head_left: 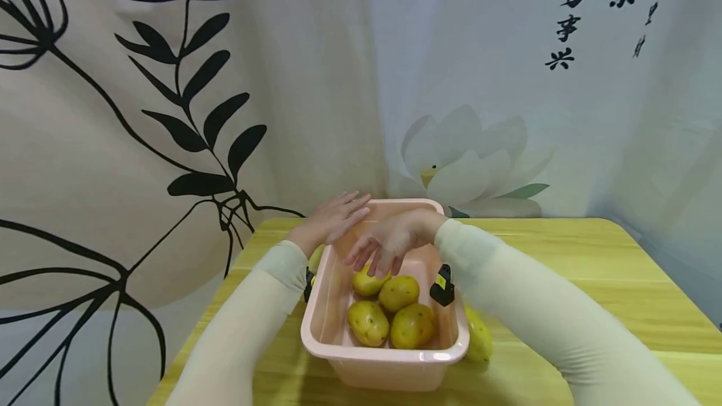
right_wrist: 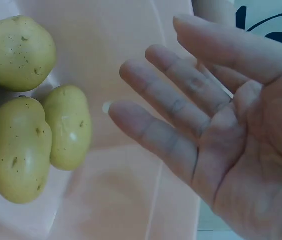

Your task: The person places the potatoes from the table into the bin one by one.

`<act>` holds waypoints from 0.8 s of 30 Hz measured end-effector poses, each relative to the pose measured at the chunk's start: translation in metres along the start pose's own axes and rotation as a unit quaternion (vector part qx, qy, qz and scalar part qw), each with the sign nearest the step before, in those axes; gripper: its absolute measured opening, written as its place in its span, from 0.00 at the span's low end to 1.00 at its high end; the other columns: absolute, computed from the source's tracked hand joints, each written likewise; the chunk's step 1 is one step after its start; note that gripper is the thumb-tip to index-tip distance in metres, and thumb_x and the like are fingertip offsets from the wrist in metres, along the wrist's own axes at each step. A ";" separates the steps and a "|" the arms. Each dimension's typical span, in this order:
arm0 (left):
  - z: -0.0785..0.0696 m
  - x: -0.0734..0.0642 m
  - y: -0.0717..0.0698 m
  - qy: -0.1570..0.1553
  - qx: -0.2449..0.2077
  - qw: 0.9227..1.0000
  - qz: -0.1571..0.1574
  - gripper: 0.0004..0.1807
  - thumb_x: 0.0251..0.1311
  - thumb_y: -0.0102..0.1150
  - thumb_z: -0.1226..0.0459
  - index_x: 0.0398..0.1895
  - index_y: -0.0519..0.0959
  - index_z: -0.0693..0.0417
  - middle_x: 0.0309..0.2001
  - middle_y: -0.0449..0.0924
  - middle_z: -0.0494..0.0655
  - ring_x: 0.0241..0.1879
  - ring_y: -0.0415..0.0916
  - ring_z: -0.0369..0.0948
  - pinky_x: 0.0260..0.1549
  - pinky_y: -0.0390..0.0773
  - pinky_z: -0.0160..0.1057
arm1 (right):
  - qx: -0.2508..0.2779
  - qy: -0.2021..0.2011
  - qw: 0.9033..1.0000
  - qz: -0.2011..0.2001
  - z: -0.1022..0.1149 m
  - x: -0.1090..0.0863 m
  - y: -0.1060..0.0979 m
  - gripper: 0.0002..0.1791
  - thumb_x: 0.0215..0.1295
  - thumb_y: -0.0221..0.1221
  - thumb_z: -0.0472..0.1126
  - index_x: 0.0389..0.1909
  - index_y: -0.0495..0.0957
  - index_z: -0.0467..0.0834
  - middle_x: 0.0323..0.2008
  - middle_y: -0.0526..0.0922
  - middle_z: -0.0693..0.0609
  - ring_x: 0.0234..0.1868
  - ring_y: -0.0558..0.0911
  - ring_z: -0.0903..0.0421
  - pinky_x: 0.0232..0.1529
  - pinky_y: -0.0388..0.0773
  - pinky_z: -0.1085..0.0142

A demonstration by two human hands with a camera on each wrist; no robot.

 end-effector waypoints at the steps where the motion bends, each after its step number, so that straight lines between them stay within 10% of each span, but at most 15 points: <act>1: 0.000 0.000 -0.001 -0.001 0.000 1.000 0.000 0.37 0.68 0.20 0.34 0.76 0.51 0.34 0.76 0.46 0.48 0.74 0.38 0.53 0.69 0.41 0.56 | -0.006 -0.001 1.000 -0.003 0.002 -0.003 0.000 0.32 0.58 0.65 0.37 0.64 0.70 0.58 0.60 0.73 0.57 0.57 0.75 0.59 0.55 0.75 0.52; 24: 0.002 0.000 -0.001 -0.026 0.025 0.999 0.000 0.36 0.66 0.17 0.32 0.75 0.49 0.27 0.76 0.43 0.41 0.75 0.34 0.47 0.66 0.31 0.64 | -0.003 -0.087 0.995 -0.038 0.002 -0.060 0.005 0.31 0.59 0.66 0.36 0.64 0.71 0.52 0.60 0.75 0.55 0.60 0.75 0.52 0.54 0.76 0.60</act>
Point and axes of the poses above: each hand's wrist, its own x-axis towards the middle knuckle, its own y-axis out of the palm, z = x × y, the point moved 6 cm from there along x, towards the middle knuckle
